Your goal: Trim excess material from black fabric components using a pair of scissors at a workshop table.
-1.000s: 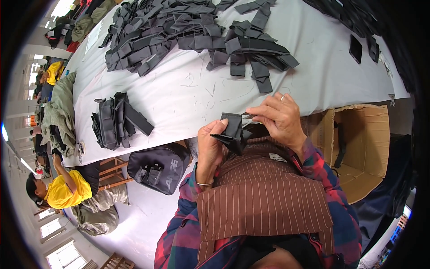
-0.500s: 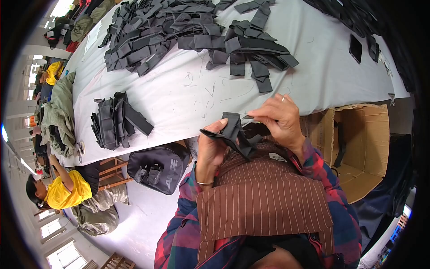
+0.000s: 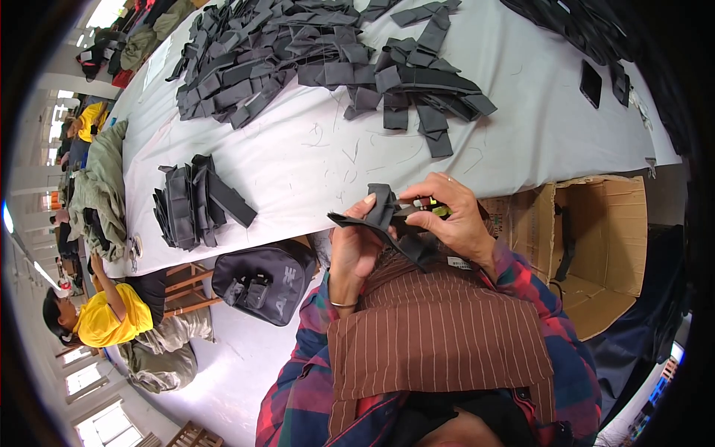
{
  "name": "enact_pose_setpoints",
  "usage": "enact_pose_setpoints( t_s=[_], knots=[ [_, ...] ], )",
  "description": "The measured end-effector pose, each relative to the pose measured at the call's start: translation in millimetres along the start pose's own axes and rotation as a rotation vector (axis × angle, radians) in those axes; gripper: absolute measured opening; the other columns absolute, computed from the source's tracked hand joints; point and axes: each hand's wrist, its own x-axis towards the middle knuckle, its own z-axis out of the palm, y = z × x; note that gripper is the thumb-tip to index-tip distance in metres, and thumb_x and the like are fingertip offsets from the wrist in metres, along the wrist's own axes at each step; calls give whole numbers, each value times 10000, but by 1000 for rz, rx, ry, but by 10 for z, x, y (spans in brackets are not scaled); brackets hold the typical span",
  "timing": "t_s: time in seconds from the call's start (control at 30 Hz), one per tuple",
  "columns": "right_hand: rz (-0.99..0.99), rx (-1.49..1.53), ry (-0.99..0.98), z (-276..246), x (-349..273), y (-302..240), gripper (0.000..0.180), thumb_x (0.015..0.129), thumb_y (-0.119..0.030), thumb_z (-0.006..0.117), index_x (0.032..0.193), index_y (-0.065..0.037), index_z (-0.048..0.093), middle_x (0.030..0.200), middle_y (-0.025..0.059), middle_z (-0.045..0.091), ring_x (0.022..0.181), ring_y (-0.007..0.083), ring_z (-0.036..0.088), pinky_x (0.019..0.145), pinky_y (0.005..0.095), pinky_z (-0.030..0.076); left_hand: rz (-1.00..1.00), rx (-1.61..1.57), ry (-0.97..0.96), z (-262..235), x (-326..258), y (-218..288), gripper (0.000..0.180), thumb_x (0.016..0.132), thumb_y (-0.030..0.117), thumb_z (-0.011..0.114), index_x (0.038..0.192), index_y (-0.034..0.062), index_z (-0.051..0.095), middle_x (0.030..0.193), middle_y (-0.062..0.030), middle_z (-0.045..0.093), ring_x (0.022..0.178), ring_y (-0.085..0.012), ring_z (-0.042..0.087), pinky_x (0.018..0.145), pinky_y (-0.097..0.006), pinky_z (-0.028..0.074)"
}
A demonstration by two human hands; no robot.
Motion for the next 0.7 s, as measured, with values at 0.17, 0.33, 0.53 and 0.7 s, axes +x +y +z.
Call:
enact_pose_setpoints(
  t_s=[0.17, 0.33, 0.53, 0.7],
  knots=[
    [267, 194, -13, 3, 45, -63, 399, 746, -197, 772, 1099, -84, 625, 910, 79, 599, 790, 225, 569, 744, 309, 468, 249, 418, 66, 163, -23, -59, 224, 968, 186, 551, 1011, -22, 621, 823, -60, 669, 665, -100, 610, 630, -228, 500],
    [-10, -183, 97, -39, 129, -74, 304, 792, -179, 724, 1075, -96, 649, 811, 32, 557, 735, 192, 527, 705, 311, 422, 286, 534, 5, 158, -87, -43, 205, 965, 162, 568, 989, -28, 641, 812, -22, 656, 665, -52, 573, 612, -196, 470],
    [-230, -552, 99, -92, 142, -106, 230, 751, -149, 706, 980, -171, 705, 737, -12, 546, 683, 207, 499, 628, 333, 344, 306, 563, 92, 147, -77, -45, 188, 947, 132, 583, 901, -34, 659, 760, -5, 640, 651, -36, 541, 581, -204, 461],
    [-290, -659, 94, -76, 123, -49, 231, 730, -136, 711, 952, -198, 713, 715, -38, 519, 658, 183, 476, 616, 324, 319, 270, 547, 124, 197, -95, -54, 182, 938, 120, 589, 875, -38, 654, 736, -9, 633, 589, -36, 518, 537, -198, 451]
  ],
)
